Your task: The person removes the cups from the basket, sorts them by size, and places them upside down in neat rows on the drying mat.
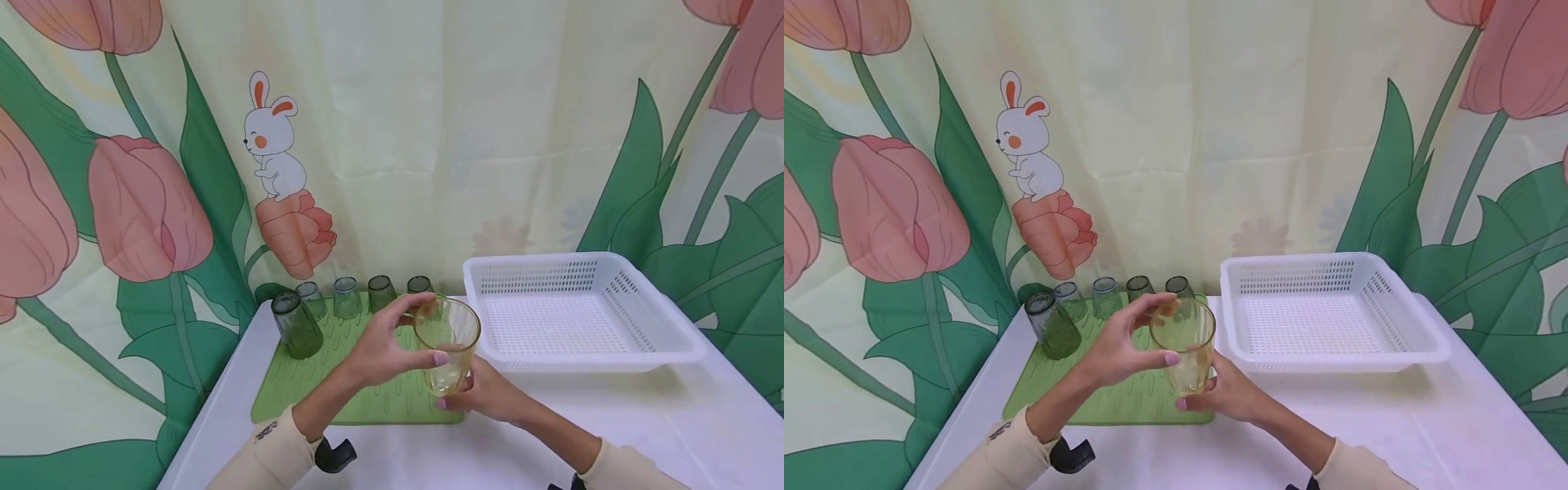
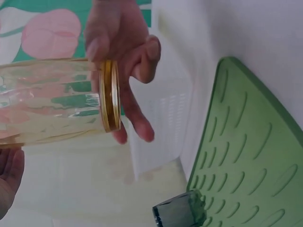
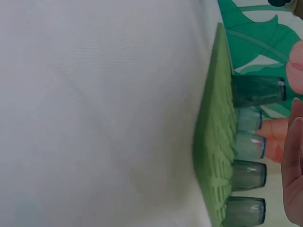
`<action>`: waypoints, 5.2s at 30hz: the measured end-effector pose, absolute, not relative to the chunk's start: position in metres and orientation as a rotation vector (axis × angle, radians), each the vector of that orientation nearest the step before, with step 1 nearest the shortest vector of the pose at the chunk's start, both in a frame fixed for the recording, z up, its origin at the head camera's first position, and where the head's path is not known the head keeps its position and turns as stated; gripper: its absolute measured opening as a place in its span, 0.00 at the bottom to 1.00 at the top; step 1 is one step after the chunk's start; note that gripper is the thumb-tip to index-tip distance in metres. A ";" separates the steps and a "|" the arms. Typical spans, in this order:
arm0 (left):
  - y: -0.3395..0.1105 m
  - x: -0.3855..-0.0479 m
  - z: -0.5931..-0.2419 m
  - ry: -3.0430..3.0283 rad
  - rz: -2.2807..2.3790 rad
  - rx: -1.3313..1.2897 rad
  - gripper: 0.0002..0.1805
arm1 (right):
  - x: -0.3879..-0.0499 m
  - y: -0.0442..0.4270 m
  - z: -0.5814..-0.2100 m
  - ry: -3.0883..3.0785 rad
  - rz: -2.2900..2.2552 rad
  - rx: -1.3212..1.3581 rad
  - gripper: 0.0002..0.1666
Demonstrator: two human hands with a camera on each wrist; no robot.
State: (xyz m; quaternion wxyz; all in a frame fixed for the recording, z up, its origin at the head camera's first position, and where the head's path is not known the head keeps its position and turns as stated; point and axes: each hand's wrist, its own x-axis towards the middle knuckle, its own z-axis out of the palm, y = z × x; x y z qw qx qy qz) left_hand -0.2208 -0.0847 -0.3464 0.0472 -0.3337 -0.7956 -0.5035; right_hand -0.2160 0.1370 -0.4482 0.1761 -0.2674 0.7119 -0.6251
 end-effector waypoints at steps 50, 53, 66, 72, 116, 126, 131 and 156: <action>-0.144 -0.223 -0.403 -2.576 -1.731 -0.934 0.43 | -0.242 0.188 -0.393 2.055 -1.865 -0.801 0.37; -0.149 -0.222 -0.407 -2.598 -1.745 -0.887 0.43 | -0.247 0.181 -0.385 2.044 -1.868 -0.833 0.37; -0.176 -0.214 -0.423 -2.675 -1.726 -0.756 0.40 | -0.264 0.137 -0.355 2.133 -1.743 -0.934 0.37; -0.196 -0.210 -0.439 -2.718 -1.693 -0.655 0.38 | -0.278 0.114 -0.347 2.251 -1.653 -0.876 0.39; -0.247 -0.192 -0.449 -2.737 -1.616 -0.443 0.30 | -0.365 -0.018 -0.396 2.392 -1.447 -0.707 0.44; -0.244 -0.193 -0.451 -2.742 -1.629 -0.446 0.30 | -0.366 -0.029 -0.404 2.384 -1.426 -0.684 0.48; -0.244 -0.194 -0.453 -2.746 -1.628 -0.450 0.29 | -0.365 -0.031 -0.403 2.450 -1.366 -0.722 0.48; -0.227 -0.212 -0.443 -2.739 -1.607 -0.577 0.27 | -0.348 0.014 -0.391 2.588 -1.262 -0.782 0.48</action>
